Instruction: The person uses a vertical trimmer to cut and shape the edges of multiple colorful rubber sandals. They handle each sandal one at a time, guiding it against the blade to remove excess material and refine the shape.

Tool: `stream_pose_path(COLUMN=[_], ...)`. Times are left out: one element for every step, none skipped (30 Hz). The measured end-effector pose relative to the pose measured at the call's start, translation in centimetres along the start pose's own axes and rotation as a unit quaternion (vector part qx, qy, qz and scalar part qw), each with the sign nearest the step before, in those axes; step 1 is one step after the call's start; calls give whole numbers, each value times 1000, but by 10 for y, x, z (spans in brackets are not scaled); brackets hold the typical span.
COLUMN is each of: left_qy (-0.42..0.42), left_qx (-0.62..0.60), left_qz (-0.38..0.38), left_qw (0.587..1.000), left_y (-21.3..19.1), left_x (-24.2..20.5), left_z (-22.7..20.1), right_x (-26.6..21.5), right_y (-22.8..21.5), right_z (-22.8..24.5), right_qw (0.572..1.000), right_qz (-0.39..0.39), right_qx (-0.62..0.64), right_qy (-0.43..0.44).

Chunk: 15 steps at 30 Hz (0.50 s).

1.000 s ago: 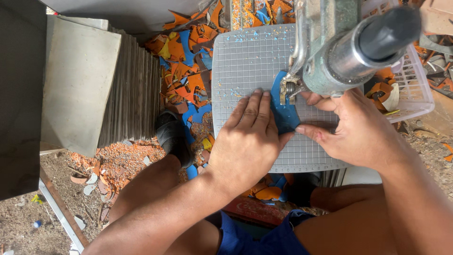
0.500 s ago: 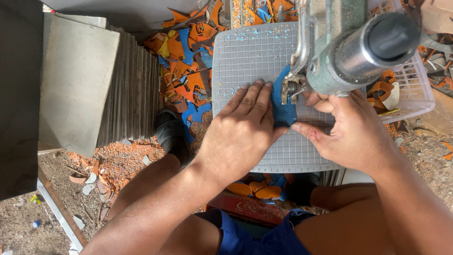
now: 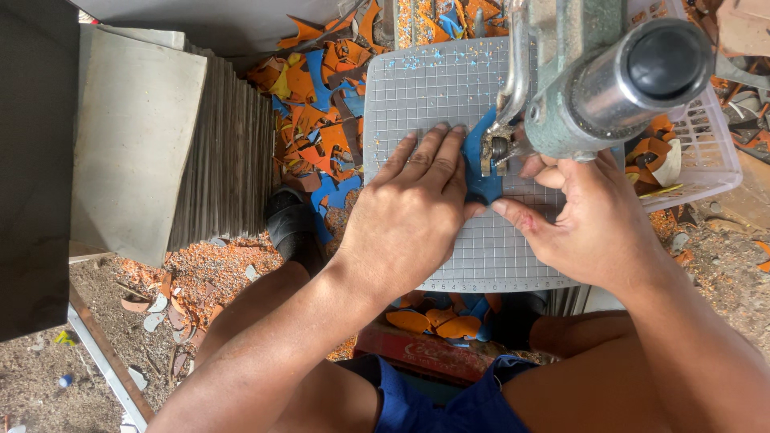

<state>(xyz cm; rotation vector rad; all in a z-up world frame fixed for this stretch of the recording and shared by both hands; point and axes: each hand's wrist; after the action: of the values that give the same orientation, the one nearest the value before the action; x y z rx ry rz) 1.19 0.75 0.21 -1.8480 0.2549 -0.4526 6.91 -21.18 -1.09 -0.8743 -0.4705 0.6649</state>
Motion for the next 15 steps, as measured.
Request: stream_pose_path(left_qy=[0,0,-1,-1,-2,-4,-6,-7,-9,-9,-9,-9,-10,-11,-12], left_qx=[-1,-3,-4,-4,-4,-4,-4,-4,-4,-9,-13,-17,-17,-17,-18], left_qz=[1,3,4,8,11,14,17,20,22,20,18,17,19,20,22], left_qw=[1000,1000,1000,1000,1000,1000,1000,1000,1000,1000,1000,1000,1000,1000,1000], left_y=[0,0,-1,0,0,0,0,0,0,0,0,0,0,1,1], left_x=[0,1,1,2,3,4,5,6,6,7,7,7,7,8,8], left_z=[1,1,2,2,2,2,2,2,3,3,4,4,5,6,6], right_x=[0,0,0,0,0,0,1,1,1,2,2,2,2,2,2], right_y=[1,1,2,2,3,3,4,4,4,4,4,4,4,4,4], right_z=[-1,-2,-3,-4,-4,-5,-5,-5,-5,-5,-5,-5,-4,-4,-3], right_qw=[1000,1000,1000,1000,1000,999,999,1000,1000,1000,1000,999,998,998,999], right_qz=[-2,-5,-8,-11,-14,-17,-20,-15,-10,-4,3,11,19,13,7], right_qx=[-1,-7,-12,-18,-19,-20,-22,-22,-23,-24,-18,-11,-5,-8,-11], right_qy=[2,-3,-7,-12,-15,-19,-23,-13,-4,6,23,41,58,54,50])
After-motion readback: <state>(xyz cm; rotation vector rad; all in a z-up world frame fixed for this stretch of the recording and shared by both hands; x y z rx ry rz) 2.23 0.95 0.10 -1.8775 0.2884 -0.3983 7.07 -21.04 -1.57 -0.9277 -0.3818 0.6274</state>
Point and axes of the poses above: each hand's wrist, its own x-axis towards the middle knuckle, its own y-axis out of the palm, z = x × y, and after that the axes turned 11 degrees about z, right-handed
